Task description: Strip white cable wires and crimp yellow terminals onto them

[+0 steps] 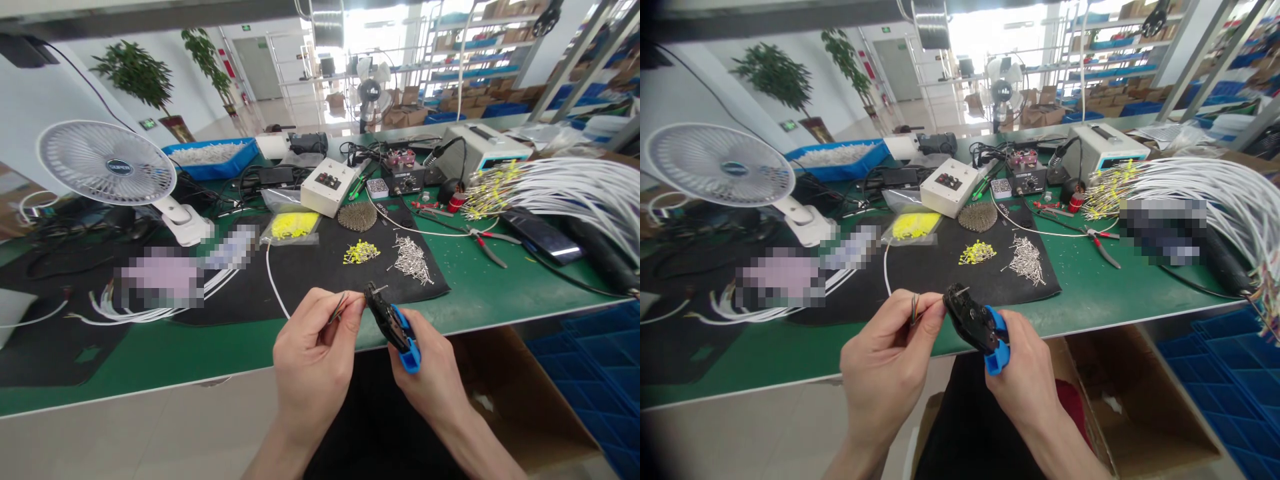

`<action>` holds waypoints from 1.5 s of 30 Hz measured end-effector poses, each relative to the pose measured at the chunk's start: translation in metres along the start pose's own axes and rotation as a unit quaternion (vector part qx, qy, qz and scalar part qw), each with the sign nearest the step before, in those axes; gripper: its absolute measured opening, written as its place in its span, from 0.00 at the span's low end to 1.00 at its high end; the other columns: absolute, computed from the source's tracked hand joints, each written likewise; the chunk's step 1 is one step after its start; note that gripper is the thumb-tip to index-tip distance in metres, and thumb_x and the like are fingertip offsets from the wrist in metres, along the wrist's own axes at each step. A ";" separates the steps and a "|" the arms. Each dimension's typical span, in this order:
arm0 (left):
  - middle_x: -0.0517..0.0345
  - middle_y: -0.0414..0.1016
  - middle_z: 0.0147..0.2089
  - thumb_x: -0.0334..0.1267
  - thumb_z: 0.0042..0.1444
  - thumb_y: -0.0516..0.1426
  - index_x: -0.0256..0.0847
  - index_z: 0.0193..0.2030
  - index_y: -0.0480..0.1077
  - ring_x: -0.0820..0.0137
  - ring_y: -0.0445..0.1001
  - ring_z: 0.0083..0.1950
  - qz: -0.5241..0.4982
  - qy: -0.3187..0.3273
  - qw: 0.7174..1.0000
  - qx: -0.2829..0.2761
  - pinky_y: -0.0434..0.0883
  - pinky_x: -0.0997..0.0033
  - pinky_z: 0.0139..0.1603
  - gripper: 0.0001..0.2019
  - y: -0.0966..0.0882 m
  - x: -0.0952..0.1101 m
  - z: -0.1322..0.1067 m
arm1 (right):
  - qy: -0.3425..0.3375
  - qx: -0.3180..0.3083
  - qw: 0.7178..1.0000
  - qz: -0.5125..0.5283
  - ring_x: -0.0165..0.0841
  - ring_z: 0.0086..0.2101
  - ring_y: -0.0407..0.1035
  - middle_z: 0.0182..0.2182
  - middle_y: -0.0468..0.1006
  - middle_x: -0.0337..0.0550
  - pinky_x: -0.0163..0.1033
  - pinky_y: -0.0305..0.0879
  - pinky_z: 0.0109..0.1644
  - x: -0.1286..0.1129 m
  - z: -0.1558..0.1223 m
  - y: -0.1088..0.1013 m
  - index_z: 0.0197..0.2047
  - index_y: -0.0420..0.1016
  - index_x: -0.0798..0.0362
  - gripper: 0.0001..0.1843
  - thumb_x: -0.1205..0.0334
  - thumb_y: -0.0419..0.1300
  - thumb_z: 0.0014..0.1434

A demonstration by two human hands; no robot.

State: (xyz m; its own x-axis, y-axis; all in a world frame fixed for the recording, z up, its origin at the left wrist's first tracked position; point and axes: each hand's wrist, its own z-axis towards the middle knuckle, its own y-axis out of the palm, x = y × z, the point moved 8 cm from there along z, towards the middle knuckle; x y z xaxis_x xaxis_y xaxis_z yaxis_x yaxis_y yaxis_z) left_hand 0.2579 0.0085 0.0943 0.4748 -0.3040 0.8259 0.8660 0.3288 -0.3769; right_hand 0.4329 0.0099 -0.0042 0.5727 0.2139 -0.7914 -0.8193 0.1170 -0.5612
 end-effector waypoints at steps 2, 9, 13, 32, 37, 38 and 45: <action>0.63 0.70 0.32 0.35 0.65 0.61 0.43 0.41 0.79 0.78 0.66 0.30 0.003 0.006 1.000 -0.002 0.62 0.78 0.30 0.04 0.001 0.001 0.002 | -0.001 -0.001 1.000 0.004 0.41 0.44 0.75 0.44 0.78 0.42 0.43 0.67 0.47 0.001 0.002 0.000 0.52 0.71 0.48 0.19 0.70 0.59 0.58; 0.64 0.71 0.33 0.33 0.65 0.61 0.43 0.42 0.80 0.80 0.63 0.28 -0.002 0.047 0.999 -0.006 0.61 0.78 0.28 0.05 0.009 0.008 0.012 | 0.005 -0.005 1.000 0.016 0.34 0.33 0.74 0.35 0.78 0.38 0.36 0.66 0.39 0.002 0.012 -0.002 0.45 0.73 0.48 0.08 0.55 0.62 0.65; 0.63 0.72 0.34 0.32 0.65 0.61 0.42 0.43 0.80 0.80 0.67 0.30 -0.012 0.059 0.998 -0.008 0.64 0.79 0.30 0.05 0.013 0.011 0.015 | 0.008 0.021 1.000 0.013 0.32 0.27 0.70 0.28 0.76 0.37 0.35 0.63 0.33 0.005 0.017 -0.003 0.39 0.71 0.50 0.10 0.53 0.60 0.66; 0.62 0.72 0.33 0.34 0.66 0.61 0.41 0.43 0.80 0.79 0.67 0.30 -0.020 0.065 0.998 -0.003 0.65 0.78 0.31 0.05 0.011 0.017 0.013 | 0.029 -0.084 0.994 0.059 0.37 0.52 0.73 0.57 0.76 0.44 0.39 0.68 0.57 -0.023 -0.007 -0.033 0.63 0.70 0.43 0.18 0.52 0.55 0.72; 0.60 0.74 0.35 0.31 0.64 0.61 0.40 0.45 0.79 0.78 0.70 0.33 -0.010 0.089 0.996 0.013 0.67 0.78 0.34 0.05 0.021 0.021 0.004 | 0.160 -0.085 0.969 0.168 0.46 0.60 0.70 0.58 0.78 0.46 0.52 0.62 0.68 0.001 -0.029 -0.042 0.64 0.73 0.44 0.26 0.44 0.60 0.68; 0.60 0.74 0.36 0.30 0.64 0.61 0.40 0.45 0.79 0.78 0.71 0.34 -0.009 0.096 0.995 0.017 0.68 0.78 0.36 0.06 0.023 0.019 0.003 | 0.193 -0.082 0.956 0.203 0.48 0.61 0.69 0.58 0.78 0.47 0.54 0.59 0.71 0.008 -0.033 -0.043 0.63 0.75 0.45 0.27 0.43 0.62 0.66; 0.54 0.78 0.42 0.35 0.70 0.55 0.41 0.46 0.76 0.69 0.76 0.44 0.154 0.116 0.976 -0.100 0.72 0.69 0.46 0.08 0.088 -0.035 0.004 | 0.318 0.020 0.814 0.485 0.55 0.58 0.74 0.54 0.82 0.57 0.62 0.67 0.65 0.044 -0.049 -0.050 0.55 0.82 0.51 0.22 0.47 0.65 0.64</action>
State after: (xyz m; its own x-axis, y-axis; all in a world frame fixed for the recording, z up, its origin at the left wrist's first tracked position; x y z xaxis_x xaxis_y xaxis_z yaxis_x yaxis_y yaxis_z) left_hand 0.3172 0.0517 0.0343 0.7197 -0.4198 0.5530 0.6794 0.2619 -0.6854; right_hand 0.5004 -0.0339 -0.0233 -0.4570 -0.3189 -0.8303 -0.8874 0.2266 0.4014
